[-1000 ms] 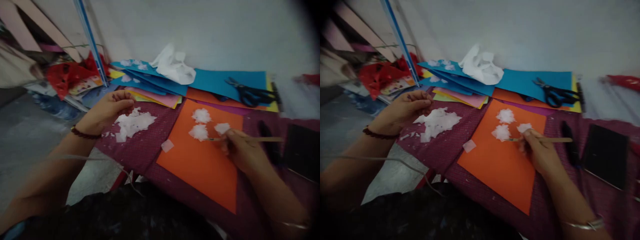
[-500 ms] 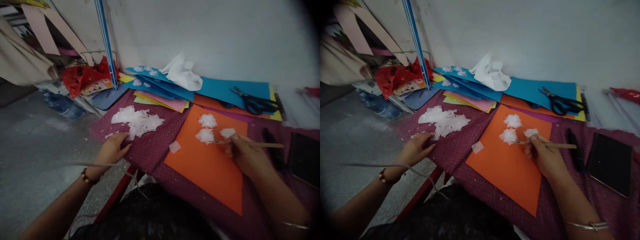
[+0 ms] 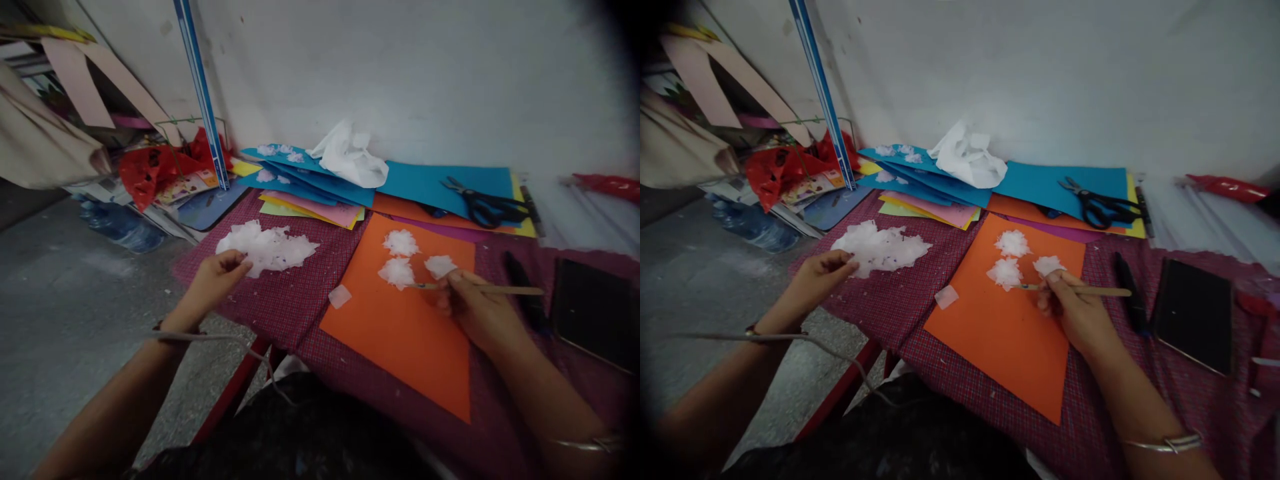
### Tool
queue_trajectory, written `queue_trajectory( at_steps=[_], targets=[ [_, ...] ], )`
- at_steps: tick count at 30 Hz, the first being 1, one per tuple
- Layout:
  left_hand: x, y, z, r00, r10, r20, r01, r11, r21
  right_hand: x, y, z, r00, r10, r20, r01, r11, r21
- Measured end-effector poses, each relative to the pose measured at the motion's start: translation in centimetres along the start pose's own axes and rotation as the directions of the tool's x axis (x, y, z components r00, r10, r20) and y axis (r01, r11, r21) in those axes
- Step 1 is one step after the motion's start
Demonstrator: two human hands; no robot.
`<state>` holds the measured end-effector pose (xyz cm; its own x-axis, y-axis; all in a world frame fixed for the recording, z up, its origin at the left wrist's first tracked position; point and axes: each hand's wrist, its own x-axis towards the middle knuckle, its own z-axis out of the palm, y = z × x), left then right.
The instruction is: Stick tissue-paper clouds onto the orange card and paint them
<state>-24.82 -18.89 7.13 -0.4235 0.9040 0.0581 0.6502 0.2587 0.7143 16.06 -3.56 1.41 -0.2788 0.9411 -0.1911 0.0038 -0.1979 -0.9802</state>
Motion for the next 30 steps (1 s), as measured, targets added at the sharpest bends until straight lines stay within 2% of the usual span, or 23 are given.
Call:
queue_trajectory(
  at_steps=[3,5,7,10,12,15,17,20,22,24,25,27,28,29,30],
  targets=[
    [0.7,1.7,-0.5,0.991,-0.098,0.089,0.123,0.93,-0.345,0.4,0.8,-0.4,0.999,-0.046,0.026,0.046,0.999,0.0],
    [1.2,3.0,0.1,0.983,-0.112,0.145,0.166,0.879,-0.448,0.4,1.0,-0.5,0.996,-0.08,0.04,0.08,0.997,0.009],
    [1.7,4.4,1.4,0.977,-0.122,0.177,0.193,0.856,-0.479,0.3,0.9,-0.4,0.992,-0.113,0.046,0.113,0.994,0.015],
    [3.3,6.6,4.3,0.967,-0.121,0.226,0.219,0.845,-0.488,0.4,0.7,-0.3,0.982,-0.187,0.025,0.187,0.982,0.023],
    [4.6,8.2,6.6,0.953,-0.018,0.304,0.171,0.857,-0.485,0.7,0.6,-0.4,0.975,-0.221,0.01,0.22,0.975,0.016],
    [6.1,10.7,10.2,0.885,0.151,0.44,0.095,0.867,-0.489,0.9,0.6,-0.6,0.97,-0.243,0.002,0.243,0.97,-0.019],
    [6.5,12.2,12.3,0.852,0.204,0.483,0.07,0.868,-0.492,0.7,0.4,-0.6,0.969,-0.246,0.028,0.247,0.968,-0.045],
    [6.5,13.3,14.3,0.843,0.223,0.489,0.054,0.87,-0.49,0.4,0.1,-0.5,0.967,-0.247,0.068,0.253,0.963,-0.09],
    [6.7,13.1,14.8,0.838,0.217,0.501,0.065,0.872,-0.486,0.3,0.0,-0.5,0.966,-0.244,0.081,0.25,0.965,-0.08],
    [7.2,12.4,14.5,0.841,0.201,0.503,0.036,0.905,-0.423,0.3,0.0,-0.4,0.968,-0.229,0.103,0.234,0.971,-0.039],
    [7.6,11.9,14.2,0.858,0.189,0.478,-0.014,0.938,-0.346,0.3,0.1,-0.4,0.968,-0.218,0.125,0.222,0.975,-0.025],
    [8.7,10.7,13.6,0.916,0.189,0.355,-0.176,0.982,-0.067,0.3,0.1,-0.2,0.964,-0.197,0.181,0.205,0.978,-0.028],
    [9.2,10.1,13.4,0.933,0.234,0.273,-0.273,0.956,0.112,0.3,0.1,-0.2,0.961,-0.193,0.199,0.206,0.977,-0.046],
    [9.6,9.6,13.3,0.928,0.313,0.204,-0.361,0.89,0.279,0.3,0.1,-0.1,0.959,-0.197,0.205,0.216,0.974,-0.072],
    [10.0,9.3,13.4,0.902,0.403,0.154,-0.429,0.806,0.408,0.3,0.1,0.0,0.958,-0.208,0.198,0.231,0.968,-0.101]
  ],
)
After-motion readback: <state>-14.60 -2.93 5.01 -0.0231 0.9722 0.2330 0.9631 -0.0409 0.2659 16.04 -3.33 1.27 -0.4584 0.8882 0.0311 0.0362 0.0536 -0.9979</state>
